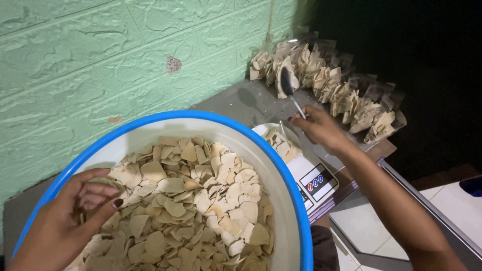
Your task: The person scoops dried, light-colored food pieces from a large bowl into small plastic bags using a spoon. The filled bags are placed on a digital scale and then set aside. The process is repeated multiple times throughout the clip.
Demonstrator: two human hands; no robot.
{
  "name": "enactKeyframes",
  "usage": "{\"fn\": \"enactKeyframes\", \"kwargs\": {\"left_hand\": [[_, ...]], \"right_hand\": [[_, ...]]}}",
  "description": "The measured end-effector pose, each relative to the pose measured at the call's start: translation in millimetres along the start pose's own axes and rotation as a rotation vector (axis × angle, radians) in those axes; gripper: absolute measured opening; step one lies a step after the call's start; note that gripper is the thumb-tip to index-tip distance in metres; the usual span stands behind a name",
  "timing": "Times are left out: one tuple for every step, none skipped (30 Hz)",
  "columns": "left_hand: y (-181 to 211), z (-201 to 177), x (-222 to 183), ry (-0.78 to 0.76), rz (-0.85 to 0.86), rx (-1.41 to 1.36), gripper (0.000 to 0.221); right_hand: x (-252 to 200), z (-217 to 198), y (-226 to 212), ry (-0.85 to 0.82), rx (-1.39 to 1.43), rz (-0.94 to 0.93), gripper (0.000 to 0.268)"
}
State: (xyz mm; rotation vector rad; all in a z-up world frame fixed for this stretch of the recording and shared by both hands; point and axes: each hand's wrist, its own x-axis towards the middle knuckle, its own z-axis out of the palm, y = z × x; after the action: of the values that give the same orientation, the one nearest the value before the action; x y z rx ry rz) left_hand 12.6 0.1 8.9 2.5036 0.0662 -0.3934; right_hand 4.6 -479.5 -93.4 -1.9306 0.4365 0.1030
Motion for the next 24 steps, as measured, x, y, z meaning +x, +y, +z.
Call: {"fn": "enactKeyframes", "kwargs": {"left_hand": [[-2, 1, 1, 0.0, -0.001, 0.0, 0.06], [-4, 1, 1, 0.01, 0.02, -0.019, 0.059], [-7, 1, 1, 0.02, 0.041, -0.038, 0.058], [-4, 1, 1, 0.022, 0.039, -0.038, 0.058], [-2, 0, 0, 0.014, 0.019, -0.014, 0.058], [0, -1, -1, 0.007, -0.001, 0.01, 0.058], [-1, 0, -1, 0.009, -0.001, 0.01, 0.058], [-2, 0, 0, 0.003, 0.006, -0.019, 0.057], [-3, 0, 1, -0.004, 0.013, -0.047, 0.057], [-4, 0, 2, 0.003, 0.013, -0.05, 0.057], [-5, 0, 2, -0.001, 0.025, -0.064, 0.057], [-7, 0, 2, -0.006, 0.034, -0.079, 0.057], [-7, 0, 2, 0.002, 0.032, -0.082, 0.057], [-6, 0, 2, -0.01, 0.045, -0.069, 0.057], [-6, -1, 2, -0.021, 0.059, -0.055, 0.058], [-1, -2, 1, -0.014, 0.059, -0.066, 0.058], [3, -3, -1, -0.046, 0.018, -0.063, 0.057], [7, -6, -3, -0.076, -0.023, -0.059, 0.056], [9, -4, -4, -0.067, -0.024, -0.068, 0.056], [11, -5, -5, -0.087, -0.021, -0.102, 0.055], [12, -5, -6, -0.108, -0.017, -0.135, 0.054], [9, -1, -3, -0.09, -0.019, -0.143, 0.054], [7, 3, -1, -0.061, 0.051, -0.274, 0.062], [3, 7, 0, -0.026, 0.12, -0.403, 0.071]], "right_hand": [[-1, 4, -1, -0.001, 0.0, 0.0, 0.02], [-2, 8, -2, 0.005, -0.12, -0.017, 0.021], [-3, 13, -2, 0.011, -0.24, -0.034, 0.022], [-5, 16, -5, 0.01, -0.24, -0.036, 0.022], [-7, 19, -7, -0.016, -0.206, -0.04, 0.027], [-8, 22, -10, -0.04, -0.172, -0.046, 0.032], [-6, 23, -4, -0.041, -0.171, -0.049, 0.032], [-3, 24, 1, -0.032, -0.253, -0.11, 0.027], [0, 26, 6, -0.022, -0.334, -0.17, 0.023], [0, 25, 8, -0.023, -0.335, -0.178, 0.023], [0, 24, 9, -0.034, -0.271, -0.208, 0.017], [0, 24, 11, -0.048, -0.206, -0.237, 0.01], [-4, 23, 6, -0.052, -0.208, -0.244, 0.01], [-7, 21, 0, -0.057, -0.12, -0.256, 0.011], [-10, 19, -5, -0.063, -0.032, -0.267, 0.013], [-8, 14, -7, -0.066, -0.041, -0.276, 0.013], [-7, 10, -9, 0.027, -0.083, -0.351, 0.015], [-5, 7, -11, 0.12, -0.121, -0.429, 0.017], [-5, 1, -15, 0.117, -0.127, -0.441, 0.017], [-3, -3, -20, 0.202, -0.131, -0.534, 0.015], [-2, -7, -26, 0.288, -0.133, -0.627, 0.012], [-3, -7, -38, 0.28, -0.133, -0.645, 0.012], [-5, -7, -51, 0.327, -0.099, -0.655, 0.008], [-7, -5, -63, 0.37, -0.06, -0.665, 0.006]]}}
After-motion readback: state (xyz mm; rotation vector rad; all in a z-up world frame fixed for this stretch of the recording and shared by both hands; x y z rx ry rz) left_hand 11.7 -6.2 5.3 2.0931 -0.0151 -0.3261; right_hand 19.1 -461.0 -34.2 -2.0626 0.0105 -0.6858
